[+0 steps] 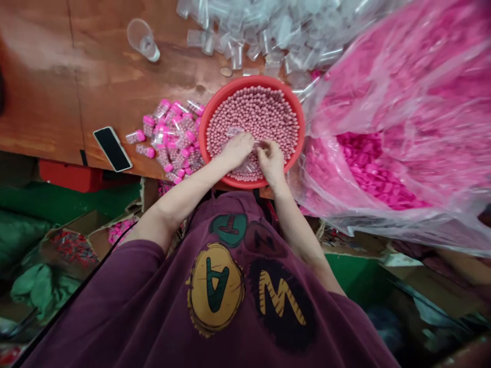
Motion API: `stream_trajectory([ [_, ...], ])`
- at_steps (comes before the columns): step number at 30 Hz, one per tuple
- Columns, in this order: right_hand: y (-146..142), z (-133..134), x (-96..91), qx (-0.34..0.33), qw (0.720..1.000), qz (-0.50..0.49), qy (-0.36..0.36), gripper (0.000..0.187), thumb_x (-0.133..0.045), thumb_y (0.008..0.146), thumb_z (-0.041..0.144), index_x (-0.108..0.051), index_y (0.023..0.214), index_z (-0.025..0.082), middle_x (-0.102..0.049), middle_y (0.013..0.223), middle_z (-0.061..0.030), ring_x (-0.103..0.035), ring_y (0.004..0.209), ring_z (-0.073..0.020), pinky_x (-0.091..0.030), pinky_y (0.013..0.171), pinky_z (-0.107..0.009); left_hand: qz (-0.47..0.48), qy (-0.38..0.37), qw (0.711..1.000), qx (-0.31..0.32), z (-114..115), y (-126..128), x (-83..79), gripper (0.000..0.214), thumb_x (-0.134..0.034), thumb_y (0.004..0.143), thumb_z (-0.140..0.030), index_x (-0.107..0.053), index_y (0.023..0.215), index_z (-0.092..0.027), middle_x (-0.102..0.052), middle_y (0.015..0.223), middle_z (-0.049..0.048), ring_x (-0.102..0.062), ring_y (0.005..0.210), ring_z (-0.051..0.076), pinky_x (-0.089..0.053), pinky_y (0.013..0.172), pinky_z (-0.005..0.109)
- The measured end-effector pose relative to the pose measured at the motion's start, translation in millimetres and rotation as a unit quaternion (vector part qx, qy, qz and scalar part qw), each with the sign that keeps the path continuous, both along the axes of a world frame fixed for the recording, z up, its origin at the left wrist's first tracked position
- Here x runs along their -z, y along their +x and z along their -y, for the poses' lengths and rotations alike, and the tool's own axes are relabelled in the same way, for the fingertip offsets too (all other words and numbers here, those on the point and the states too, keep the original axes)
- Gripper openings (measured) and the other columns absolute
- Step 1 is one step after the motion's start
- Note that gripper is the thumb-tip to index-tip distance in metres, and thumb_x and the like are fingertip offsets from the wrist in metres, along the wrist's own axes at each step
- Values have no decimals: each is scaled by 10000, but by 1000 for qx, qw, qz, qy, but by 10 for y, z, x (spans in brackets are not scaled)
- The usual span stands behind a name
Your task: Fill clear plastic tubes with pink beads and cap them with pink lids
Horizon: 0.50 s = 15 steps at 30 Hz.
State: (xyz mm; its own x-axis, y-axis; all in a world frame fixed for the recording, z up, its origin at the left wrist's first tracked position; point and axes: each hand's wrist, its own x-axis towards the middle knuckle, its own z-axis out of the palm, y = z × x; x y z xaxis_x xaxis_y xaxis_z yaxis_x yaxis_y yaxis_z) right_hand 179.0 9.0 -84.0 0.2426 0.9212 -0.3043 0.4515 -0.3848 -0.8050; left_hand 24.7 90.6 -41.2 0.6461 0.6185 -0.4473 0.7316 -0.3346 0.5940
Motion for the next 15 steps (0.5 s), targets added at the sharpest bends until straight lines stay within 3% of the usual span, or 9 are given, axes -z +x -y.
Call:
stream_trajectory([
  [3,149,161,-276,-51,996,55,52,280,-603,1061,420,-724,1249,251,-792,1217,-127,-739,1024,-269,-649,995,-477,-41,-14,999,-8,-34,163,20,484,-328,1088,-44,-738,1343,-14,-674,1504,308,-660,1384,384,-495,1223,495],
  [5,460,275,-392,-39,990,102,84,265,-560,1087,388,-751,1209,250,-800,1165,-119,-744,1041,-271,-639,995,-469,-64,-17,998,-14,-3,320,40,499,-303,1078,-14,-738,1321,-29,-665,1523,292,-669,1359,362,-510,1189,465],
  [8,1270,393,-419,84,971,208,80,249,-515,1088,310,-745,1132,225,-800,1109,-114,-733,1030,-256,-617,974,-445,-55,-32,997,-41,51,483,101,442,-336,1062,19,-733,1238,-62,-656,1524,267,-652,1365,350,-504,1195,468],
  [11,2165,417,-316,223,916,332,-11,157,-550,1010,187,-688,949,228,-777,1045,-130,-663,1003,-234,-558,975,-423,-3,-70,994,-87,59,477,178,219,-512,1049,-11,-684,1088,-141,-649,1492,188,-622,1340,323,-499,1239,490],
  [13,2586,407,-218,272,889,365,-48,148,-583,941,116,-629,875,241,-749,1054,-177,-622,1004,-245,-506,983,-467,32,-90,990,-107,51,405,205,109,-645,1030,-70,-643,1015,-178,-670,1411,135,-612,1311,300,-497,1266,503],
  [15,2810,402,-127,298,871,382,-77,198,-660,872,94,-568,834,265,-726,1110,-206,-601,1003,-247,-466,964,-497,50,-90,986,-129,53,321,192,95,-716,1000,-122,-649,1027,-185,-693,1382,123,-612,1328,307,-487,1285,520],
])
